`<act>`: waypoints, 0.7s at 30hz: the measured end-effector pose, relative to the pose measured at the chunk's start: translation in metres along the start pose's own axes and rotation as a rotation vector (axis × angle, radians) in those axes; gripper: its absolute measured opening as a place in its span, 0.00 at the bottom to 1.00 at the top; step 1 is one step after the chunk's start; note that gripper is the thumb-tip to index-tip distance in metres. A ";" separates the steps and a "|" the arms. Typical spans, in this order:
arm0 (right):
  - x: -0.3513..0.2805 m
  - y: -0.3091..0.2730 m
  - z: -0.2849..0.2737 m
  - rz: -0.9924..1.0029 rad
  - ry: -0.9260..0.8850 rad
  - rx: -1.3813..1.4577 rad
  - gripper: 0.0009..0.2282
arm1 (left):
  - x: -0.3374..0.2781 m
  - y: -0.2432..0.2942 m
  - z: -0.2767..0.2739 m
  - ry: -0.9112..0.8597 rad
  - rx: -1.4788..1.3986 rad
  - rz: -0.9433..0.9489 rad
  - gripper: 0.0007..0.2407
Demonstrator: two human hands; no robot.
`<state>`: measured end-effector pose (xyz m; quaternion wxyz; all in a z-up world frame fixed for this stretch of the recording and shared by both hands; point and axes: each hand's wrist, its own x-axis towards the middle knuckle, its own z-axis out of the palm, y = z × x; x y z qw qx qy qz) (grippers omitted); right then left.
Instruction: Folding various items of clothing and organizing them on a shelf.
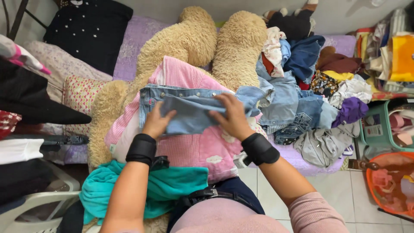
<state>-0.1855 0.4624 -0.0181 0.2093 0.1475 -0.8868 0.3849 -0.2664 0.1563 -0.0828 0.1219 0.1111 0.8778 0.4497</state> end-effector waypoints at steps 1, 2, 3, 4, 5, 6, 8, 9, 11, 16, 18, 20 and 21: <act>-0.008 0.013 -0.001 0.001 0.007 -0.003 0.20 | 0.003 -0.007 -0.003 -0.003 0.003 0.007 0.23; -0.017 0.027 -0.002 0.173 0.084 0.006 0.21 | 0.005 -0.016 -0.006 0.116 0.118 -0.082 0.27; -0.026 0.040 -0.002 0.345 0.160 0.015 0.22 | 0.007 -0.024 -0.008 0.237 0.234 -0.168 0.31; -0.048 0.072 0.005 0.345 0.163 0.012 0.22 | 0.002 -0.016 -0.005 0.236 0.232 -0.165 0.31; -0.070 0.104 0.012 0.385 0.192 -0.137 0.23 | -0.002 -0.008 -0.002 0.337 0.265 -0.076 0.32; -0.091 0.136 0.020 0.422 0.219 -0.286 0.24 | -0.006 0.000 0.001 0.442 0.297 0.012 0.33; -0.106 0.154 0.023 0.625 0.135 -0.194 0.28 | -0.017 0.022 0.018 0.407 0.486 0.052 0.29; -0.114 0.164 0.024 0.825 0.046 -0.097 0.33 | -0.023 0.033 0.028 0.368 0.676 0.090 0.25; -0.100 0.147 0.029 1.042 -0.133 0.022 0.34 | -0.027 0.032 0.053 0.280 0.814 0.145 0.19; -0.089 0.133 0.045 1.349 -0.214 0.443 0.39 | -0.028 0.053 0.080 0.211 0.989 0.214 0.29; -0.090 0.135 0.047 1.244 -0.043 0.505 0.33 | -0.019 0.038 0.083 0.160 0.946 0.104 0.38; -0.102 0.151 0.060 1.217 -0.027 0.530 0.27 | -0.015 0.021 0.081 0.063 0.965 0.074 0.39; -0.108 0.159 0.066 1.183 -0.011 0.552 0.23 | -0.014 0.013 0.080 -0.026 0.981 0.043 0.39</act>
